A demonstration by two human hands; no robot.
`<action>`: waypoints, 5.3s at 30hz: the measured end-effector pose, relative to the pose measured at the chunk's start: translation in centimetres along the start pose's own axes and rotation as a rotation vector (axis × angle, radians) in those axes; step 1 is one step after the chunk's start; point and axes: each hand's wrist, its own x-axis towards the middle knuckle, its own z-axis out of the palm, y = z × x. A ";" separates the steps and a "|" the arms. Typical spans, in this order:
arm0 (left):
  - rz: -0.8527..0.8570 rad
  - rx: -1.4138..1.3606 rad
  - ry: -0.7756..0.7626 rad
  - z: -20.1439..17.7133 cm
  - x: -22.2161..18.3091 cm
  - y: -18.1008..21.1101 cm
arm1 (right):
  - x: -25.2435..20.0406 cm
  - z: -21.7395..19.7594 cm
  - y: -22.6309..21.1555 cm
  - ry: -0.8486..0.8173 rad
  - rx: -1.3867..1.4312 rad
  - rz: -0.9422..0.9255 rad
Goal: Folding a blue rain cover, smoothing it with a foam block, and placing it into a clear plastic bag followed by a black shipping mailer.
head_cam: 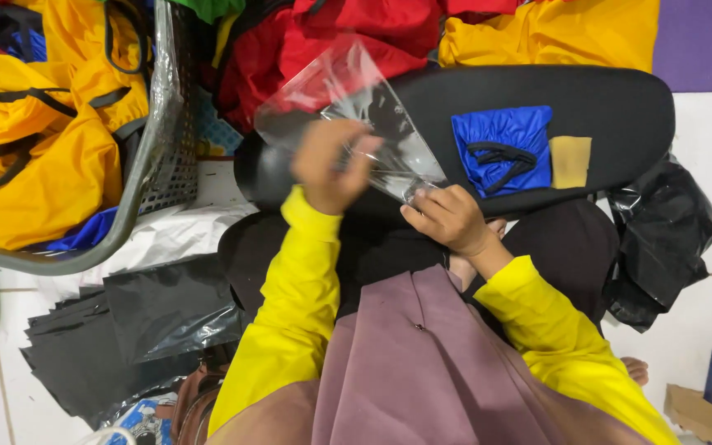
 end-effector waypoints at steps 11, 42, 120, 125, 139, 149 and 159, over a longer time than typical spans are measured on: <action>-0.266 -0.111 -1.082 0.8 -0.9 1.5 | -3.0 -2.0 2.0 -0.209 -0.075 0.038; -0.262 -0.146 -0.753 4.0 -5.6 0.6 | -4.9 -5.6 -2.5 0.058 0.230 1.232; -1.819 -0.328 0.164 2.9 -19.9 8.9 | -0.7 -6.8 -4.1 0.103 1.078 1.909; -1.788 -0.279 0.118 3.0 -21.1 7.8 | -2.3 -4.2 -2.2 0.044 1.033 1.813; -1.689 -0.301 0.005 2.6 -17.8 9.7 | -3.1 -1.4 -1.1 0.465 1.530 1.924; -1.692 -0.395 -0.273 2.7 -23.2 9.6 | 0.2 0.5 -0.6 0.709 1.883 1.945; -1.609 -0.251 -0.475 1.2 -24.6 8.6 | 1.3 3.9 -0.2 0.698 2.027 1.680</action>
